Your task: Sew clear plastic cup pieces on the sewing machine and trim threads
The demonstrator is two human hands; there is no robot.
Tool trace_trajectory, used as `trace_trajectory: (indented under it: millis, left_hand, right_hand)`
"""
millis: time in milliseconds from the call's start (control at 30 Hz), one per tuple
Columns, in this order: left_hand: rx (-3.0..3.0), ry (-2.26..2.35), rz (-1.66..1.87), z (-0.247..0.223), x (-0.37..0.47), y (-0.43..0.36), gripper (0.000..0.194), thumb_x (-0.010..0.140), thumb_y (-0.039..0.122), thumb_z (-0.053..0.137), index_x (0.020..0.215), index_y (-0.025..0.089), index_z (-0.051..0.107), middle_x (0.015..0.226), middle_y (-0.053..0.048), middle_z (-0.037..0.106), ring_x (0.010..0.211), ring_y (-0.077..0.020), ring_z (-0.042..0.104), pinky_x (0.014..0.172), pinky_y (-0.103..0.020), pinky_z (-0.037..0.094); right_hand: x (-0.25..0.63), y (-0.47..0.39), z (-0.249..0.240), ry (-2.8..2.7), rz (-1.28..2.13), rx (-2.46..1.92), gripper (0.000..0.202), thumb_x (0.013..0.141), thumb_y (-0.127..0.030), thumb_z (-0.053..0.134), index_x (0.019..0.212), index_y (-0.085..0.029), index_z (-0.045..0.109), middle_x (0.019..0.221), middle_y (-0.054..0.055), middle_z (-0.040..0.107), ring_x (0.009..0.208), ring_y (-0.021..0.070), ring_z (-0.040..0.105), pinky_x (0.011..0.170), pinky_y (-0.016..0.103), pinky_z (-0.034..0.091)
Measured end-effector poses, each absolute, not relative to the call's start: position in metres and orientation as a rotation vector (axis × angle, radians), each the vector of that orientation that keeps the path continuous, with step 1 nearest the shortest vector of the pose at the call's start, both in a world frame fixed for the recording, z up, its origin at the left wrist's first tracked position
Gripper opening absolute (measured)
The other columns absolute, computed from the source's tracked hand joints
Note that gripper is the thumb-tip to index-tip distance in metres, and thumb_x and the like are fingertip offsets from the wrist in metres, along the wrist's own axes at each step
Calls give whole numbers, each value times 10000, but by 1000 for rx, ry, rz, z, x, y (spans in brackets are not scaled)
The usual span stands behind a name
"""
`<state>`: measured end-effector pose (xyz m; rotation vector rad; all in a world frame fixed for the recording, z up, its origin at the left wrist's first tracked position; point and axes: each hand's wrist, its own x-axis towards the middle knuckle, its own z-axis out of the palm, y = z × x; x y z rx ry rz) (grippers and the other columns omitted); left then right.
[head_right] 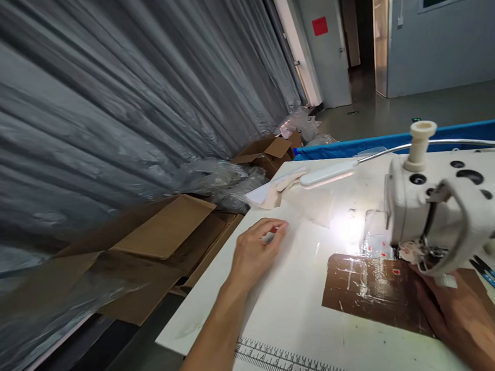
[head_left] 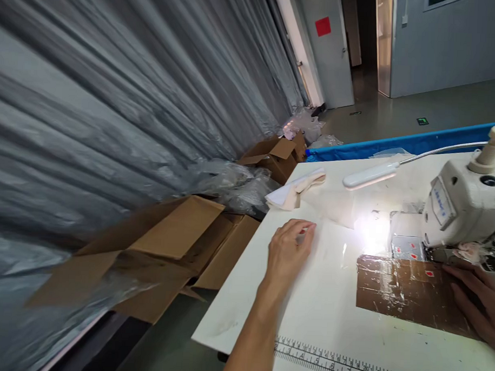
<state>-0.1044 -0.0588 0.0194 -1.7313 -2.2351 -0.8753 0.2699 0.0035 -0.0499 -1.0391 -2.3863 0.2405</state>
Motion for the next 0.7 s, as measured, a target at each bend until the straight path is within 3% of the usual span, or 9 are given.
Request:
trace_trajectory:
  millis: [67,133,300,433,600,700]
  left_hand:
    - [-1769,-2231,-887,21,-103,-58,230,894,331,506,814,203,680,832,-21,706,717,-169,640,708,-316,510]
    - [-1837,-2200,-892,18,-99,-57,237,898,347,508,816,208,681,850,-23,706,765,-179,649,729,-317,520]
    - [-1941,-2134,-900,5,-86,-55,269,917,350,492,1054,204,670,1183,-83,663,1072,-237,628,904,-387,515]
    - [-1905,-2265,-919,7,-85,-46,290,919,346,484,1125,216,642,1253,-80,629,1146,-239,594,905,-385,519]
    - [-2007,-2446,-813,21,-95,-11,329,846,363,577,1122,199,647,1258,-82,624,1057,-244,621,895,-382,508]
    - [-1992,-2499,-849,20,-99,13,183,777,300,641,916,198,702,1088,-69,689,937,-232,642,872,-374,499]
  right_hand:
    - [265,0,-37,-2420,218,-1029,367,963,-380,386,1196,-246,635,1108,102,681,821,260,695,676,401,591]
    - [260,-2,-27,-2443,215,-1030,375,978,-345,353,1184,-222,641,1063,112,689,806,247,695,658,378,591]
    - [259,-5,-25,-2459,218,-1061,383,981,-330,341,1202,-230,637,1039,105,698,798,244,692,638,368,590]
    - [261,-4,-34,-2411,181,-1052,377,974,-366,366,1208,-233,631,1145,107,677,878,267,692,678,390,594]
    - [261,-2,-42,-2377,167,-1045,395,979,-364,338,1177,-233,653,1094,103,695,808,254,694,686,390,592]
    - [262,-2,-39,-2397,157,-1016,397,982,-378,347,1201,-230,643,1050,108,701,806,248,693,671,368,594]
